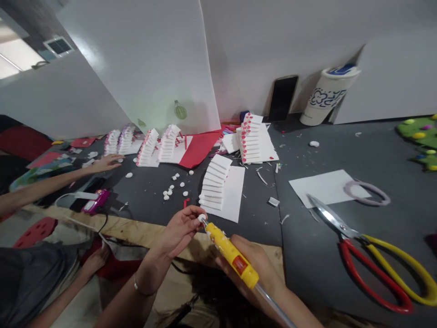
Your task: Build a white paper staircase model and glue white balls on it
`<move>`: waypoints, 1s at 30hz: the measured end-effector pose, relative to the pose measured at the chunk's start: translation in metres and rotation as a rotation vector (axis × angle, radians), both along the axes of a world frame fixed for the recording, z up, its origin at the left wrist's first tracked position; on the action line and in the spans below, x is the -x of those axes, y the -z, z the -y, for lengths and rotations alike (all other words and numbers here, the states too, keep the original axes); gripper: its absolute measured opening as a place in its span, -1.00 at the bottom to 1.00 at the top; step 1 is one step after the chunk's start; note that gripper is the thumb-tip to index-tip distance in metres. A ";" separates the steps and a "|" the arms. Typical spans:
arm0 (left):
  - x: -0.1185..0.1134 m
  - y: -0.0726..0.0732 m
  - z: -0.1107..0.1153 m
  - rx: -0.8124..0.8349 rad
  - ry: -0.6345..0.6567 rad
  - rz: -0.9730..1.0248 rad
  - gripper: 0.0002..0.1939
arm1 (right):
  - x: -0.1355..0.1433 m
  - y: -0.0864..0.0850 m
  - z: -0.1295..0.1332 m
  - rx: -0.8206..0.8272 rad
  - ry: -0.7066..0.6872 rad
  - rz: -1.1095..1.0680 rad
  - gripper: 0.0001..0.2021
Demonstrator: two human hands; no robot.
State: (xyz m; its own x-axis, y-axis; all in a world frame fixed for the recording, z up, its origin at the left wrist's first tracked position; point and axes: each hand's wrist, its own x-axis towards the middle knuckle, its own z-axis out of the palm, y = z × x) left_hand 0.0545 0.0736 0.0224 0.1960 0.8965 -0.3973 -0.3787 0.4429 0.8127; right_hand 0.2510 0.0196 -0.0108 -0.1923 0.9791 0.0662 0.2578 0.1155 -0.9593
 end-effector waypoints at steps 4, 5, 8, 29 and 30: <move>-0.001 -0.003 -0.001 -0.019 0.017 -0.005 -0.69 | -0.001 0.002 0.000 -0.118 -0.087 0.111 -0.75; -0.001 -0.003 -0.002 -0.024 0.013 -0.006 -0.69 | -0.001 0.002 0.000 -0.139 -0.091 0.134 -0.76; 0.000 -0.003 -0.003 -0.035 -0.011 -0.011 -0.69 | -0.002 0.002 0.000 -0.155 -0.107 0.158 -0.76; -0.001 -0.006 -0.001 -0.014 0.038 0.015 -0.70 | -0.002 -0.005 -0.006 -0.186 -0.066 0.259 -0.72; -0.001 -0.006 -0.001 -0.014 0.037 0.018 -0.70 | -0.001 -0.004 -0.005 -0.195 -0.073 0.258 -0.72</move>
State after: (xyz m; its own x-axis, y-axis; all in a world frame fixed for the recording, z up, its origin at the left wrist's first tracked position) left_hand 0.0556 0.0745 0.0283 0.2366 0.8939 -0.3807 -0.3768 0.4456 0.8121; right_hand 0.2524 0.0247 -0.0069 -0.2963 0.9358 0.1909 0.4738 0.3175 -0.8214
